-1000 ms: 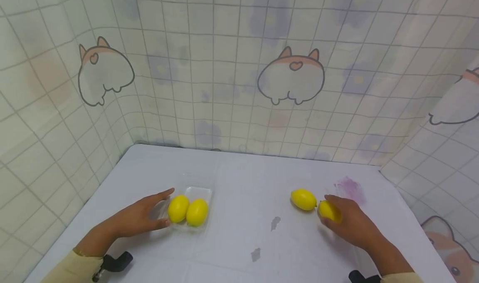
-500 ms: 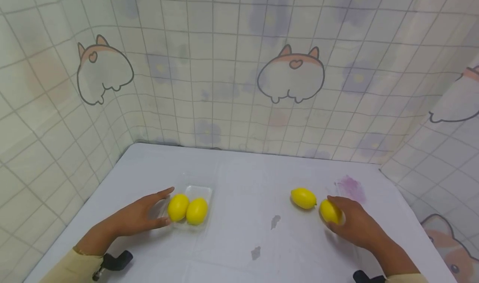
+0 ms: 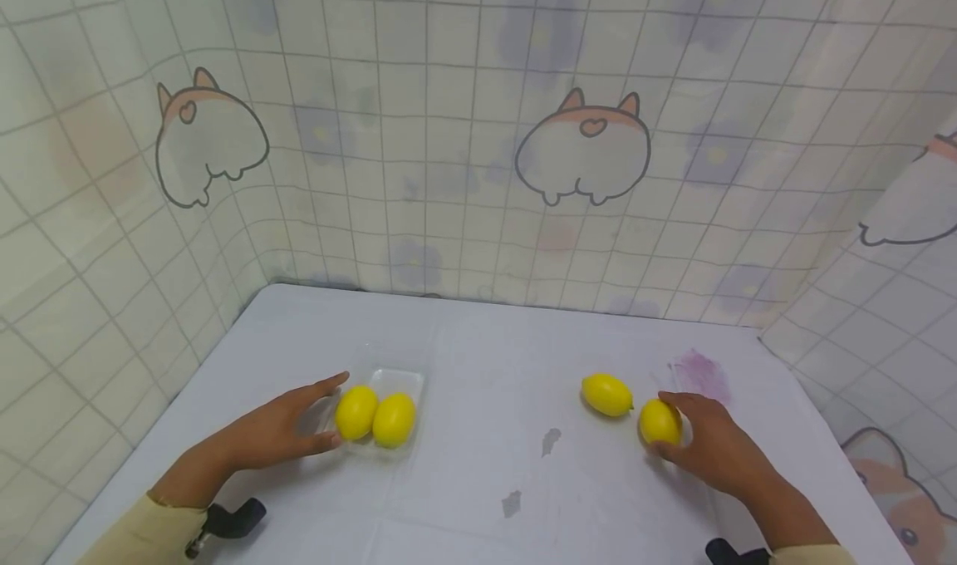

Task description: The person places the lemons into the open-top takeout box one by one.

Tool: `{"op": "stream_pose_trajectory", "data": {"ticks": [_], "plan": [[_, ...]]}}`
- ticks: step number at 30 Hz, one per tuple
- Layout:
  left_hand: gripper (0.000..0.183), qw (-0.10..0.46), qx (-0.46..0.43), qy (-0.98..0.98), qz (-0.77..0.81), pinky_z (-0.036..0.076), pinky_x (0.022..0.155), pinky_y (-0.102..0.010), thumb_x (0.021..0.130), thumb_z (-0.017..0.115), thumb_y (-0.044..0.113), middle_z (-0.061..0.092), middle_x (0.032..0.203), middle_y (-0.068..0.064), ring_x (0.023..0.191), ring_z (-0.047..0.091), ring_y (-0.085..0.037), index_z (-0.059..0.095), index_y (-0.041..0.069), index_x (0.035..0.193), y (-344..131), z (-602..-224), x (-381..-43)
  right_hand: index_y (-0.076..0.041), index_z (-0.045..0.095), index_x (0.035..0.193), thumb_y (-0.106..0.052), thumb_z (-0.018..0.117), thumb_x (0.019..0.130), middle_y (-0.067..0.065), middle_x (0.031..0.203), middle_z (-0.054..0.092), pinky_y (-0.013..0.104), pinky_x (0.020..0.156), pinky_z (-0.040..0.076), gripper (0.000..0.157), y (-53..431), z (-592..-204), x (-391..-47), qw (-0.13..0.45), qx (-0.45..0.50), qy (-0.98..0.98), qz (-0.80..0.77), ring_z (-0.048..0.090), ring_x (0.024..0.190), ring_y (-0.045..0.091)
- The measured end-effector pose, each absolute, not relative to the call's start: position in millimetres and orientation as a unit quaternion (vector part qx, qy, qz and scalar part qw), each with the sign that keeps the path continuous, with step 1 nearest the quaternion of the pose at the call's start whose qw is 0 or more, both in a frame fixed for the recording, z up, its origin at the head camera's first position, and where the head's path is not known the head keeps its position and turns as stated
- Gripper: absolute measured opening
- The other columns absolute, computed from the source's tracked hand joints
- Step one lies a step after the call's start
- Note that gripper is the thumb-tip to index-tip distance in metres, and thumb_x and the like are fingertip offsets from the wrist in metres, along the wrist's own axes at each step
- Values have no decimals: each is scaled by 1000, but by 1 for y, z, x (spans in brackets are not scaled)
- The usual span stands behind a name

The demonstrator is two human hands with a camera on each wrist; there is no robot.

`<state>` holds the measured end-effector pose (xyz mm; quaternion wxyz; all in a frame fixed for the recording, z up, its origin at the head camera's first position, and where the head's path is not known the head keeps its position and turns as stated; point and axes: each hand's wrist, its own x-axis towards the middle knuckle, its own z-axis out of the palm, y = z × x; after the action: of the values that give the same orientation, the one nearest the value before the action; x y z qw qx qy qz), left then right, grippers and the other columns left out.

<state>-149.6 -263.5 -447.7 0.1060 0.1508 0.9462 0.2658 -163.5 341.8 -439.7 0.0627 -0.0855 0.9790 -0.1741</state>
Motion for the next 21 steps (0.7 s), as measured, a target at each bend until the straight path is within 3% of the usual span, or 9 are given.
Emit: {"op": "stream_pose_trajectory", "data": {"ticks": [9,14,21], "plan": [[97,108,150,945,271,30,116,-63,86,72,66,42,158,-13,145,37,-38,31,24,163,-263,-448,-150,1,51,144,-54,88,74,29,140,54,74,97,41,97,343,-440,-168,89,-70,978,-177,51,124,51],[97,110,146,945,273,30,116,-63,85,73,65,41,159,-12,146,37,-37,31,25,163,-263,-449,-150,0,55,143,-58,87,73,25,134,60,73,93,44,96,344,-441,-168,72,-72,982,-161,55,119,46],[96,112,135,946,271,30,116,-62,84,74,66,41,160,-10,146,36,-36,32,28,162,-264,-451,-151,-3,58,141,-58,86,74,24,137,59,74,93,43,92,343,-436,-168,25,-92,983,-159,53,124,47]]}}
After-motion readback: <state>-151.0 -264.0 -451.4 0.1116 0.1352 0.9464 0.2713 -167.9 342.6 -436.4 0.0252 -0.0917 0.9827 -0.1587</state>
